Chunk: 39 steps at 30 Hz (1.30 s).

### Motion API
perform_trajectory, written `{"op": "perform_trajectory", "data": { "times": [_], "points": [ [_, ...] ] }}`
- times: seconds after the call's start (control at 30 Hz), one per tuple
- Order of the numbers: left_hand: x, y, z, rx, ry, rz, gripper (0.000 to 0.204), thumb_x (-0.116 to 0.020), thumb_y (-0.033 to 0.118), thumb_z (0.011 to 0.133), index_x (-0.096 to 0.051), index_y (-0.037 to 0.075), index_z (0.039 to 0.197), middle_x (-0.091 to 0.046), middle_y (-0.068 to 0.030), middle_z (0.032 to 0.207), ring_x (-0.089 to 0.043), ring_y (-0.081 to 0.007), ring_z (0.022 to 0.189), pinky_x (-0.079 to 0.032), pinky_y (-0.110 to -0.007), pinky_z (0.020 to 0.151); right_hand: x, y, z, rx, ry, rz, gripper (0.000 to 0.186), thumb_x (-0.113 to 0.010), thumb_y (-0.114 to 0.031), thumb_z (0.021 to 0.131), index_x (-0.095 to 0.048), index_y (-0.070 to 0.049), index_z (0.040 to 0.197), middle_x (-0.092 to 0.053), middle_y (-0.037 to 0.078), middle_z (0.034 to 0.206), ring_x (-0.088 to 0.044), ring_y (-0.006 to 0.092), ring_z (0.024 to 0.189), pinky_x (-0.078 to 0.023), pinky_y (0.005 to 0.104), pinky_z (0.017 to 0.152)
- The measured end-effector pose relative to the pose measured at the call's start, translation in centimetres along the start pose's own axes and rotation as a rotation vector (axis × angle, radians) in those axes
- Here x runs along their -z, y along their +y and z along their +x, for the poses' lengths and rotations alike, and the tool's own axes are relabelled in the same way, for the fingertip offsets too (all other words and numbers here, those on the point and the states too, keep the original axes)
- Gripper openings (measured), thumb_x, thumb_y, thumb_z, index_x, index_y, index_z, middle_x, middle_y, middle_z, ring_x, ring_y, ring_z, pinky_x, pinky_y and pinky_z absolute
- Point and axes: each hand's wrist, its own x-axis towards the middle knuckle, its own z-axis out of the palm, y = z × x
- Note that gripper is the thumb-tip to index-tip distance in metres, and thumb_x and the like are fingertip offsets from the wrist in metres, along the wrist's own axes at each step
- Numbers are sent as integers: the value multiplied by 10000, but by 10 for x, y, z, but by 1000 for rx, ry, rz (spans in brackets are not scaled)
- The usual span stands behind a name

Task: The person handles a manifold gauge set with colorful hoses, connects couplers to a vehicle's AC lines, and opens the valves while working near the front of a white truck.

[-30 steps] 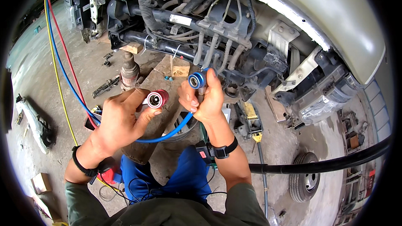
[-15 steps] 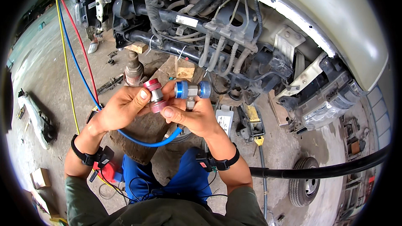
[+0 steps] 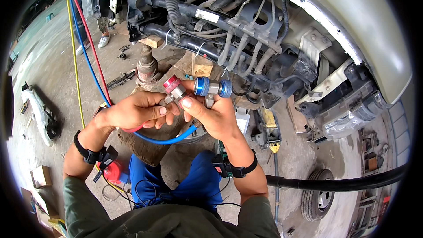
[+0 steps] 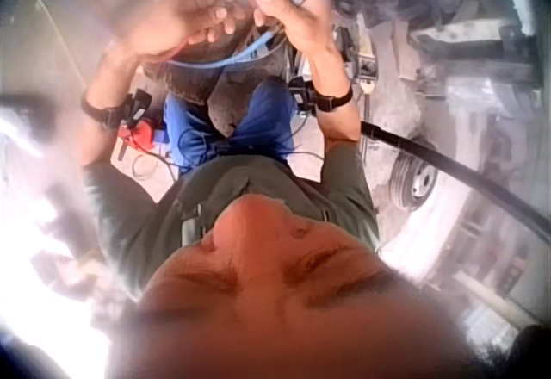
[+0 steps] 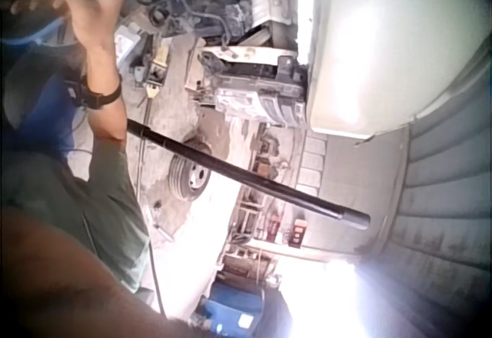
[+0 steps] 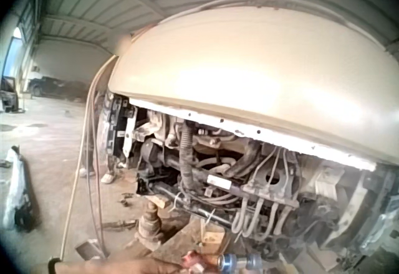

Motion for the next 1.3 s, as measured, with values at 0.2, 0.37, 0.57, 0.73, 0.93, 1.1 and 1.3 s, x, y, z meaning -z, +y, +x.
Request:
{"op": "perform_trajectory", "data": {
  "times": [0.2, 0.37, 0.57, 0.73, 0.93, 1.1, 1.3],
  "points": [
    [-11, -6, 3, -65, 237, 200, 297, -497, 274, 1043, -601, 9, 960, -601, -15, 763, -536, -101, 654, -441, -295, 567, -2, 5, -4, -98, 105, 0, 327, -689, -229, 939, -622, 41, 1110, -644, 47, 807, -589, 100, 615, -466, 246, 529],
    [-18, -14, 13, -265, 526, 687, 243, -584, 199, 980, -556, -10, 859, -592, -149, 631, -560, -315, 549, -442, -394, 534, -6, 5, -8, -112, 178, -217, 300, -671, -266, 948, -609, 27, 935, -604, 67, 735, -582, 129, 596, -497, 271, 531],
    [-26, -29, 20, -333, 687, 835, 186, -626, 144, 928, -540, -12, 873, -574, -241, 657, -570, -445, 608, -443, -476, 537, -24, 11, -12, -108, 343, -346, 345, -671, -322, 948, -626, 16, 894, -592, 32, 686, -564, 106, 524, -471, 250, 471],
    [-29, -30, 20, -229, 704, 951, 184, -609, 153, 934, -530, -9, 899, -618, -250, 700, -610, -467, 652, -482, -510, 573, -28, 9, -7, -139, 417, -367, 371, -701, -357, 922, -649, 5, 858, -605, 11, 682, -567, 80, 531, -472, 235, 466],
    [-32, -23, 16, -426, 728, 734, 318, -703, 135, 885, -513, -2, 1099, -634, -211, 790, -635, -378, 669, -494, -399, 585, -34, 6, 3, -129, 425, -265, 381, -732, -384, 894, -680, -7, 882, -634, 5, 688, -565, 53, 564, -464, 216, 471],
    [-36, -14, 12, -303, 703, 673, 377, -701, 165, 876, -472, 42, 1149, -644, -191, 795, -657, -400, 737, -502, -444, 611, -37, 0, 11, -181, 426, -230, 351, -729, -375, 898, -673, -31, 862, -636, 15, 686, -568, 59, 552, -447, 213, 473],
    [-24, -16, 10, -622, 683, 527, 252, -612, 69, 955, -515, 17, 1182, -641, -75, 857, -631, -218, 737, -502, -323, 667, -22, 20, -5, -161, 376, 191, 313, -673, -332, 944, -655, -30, 865, -628, 53, 690, -557, 94, 526, -490, 251, 486]
  ]
}}
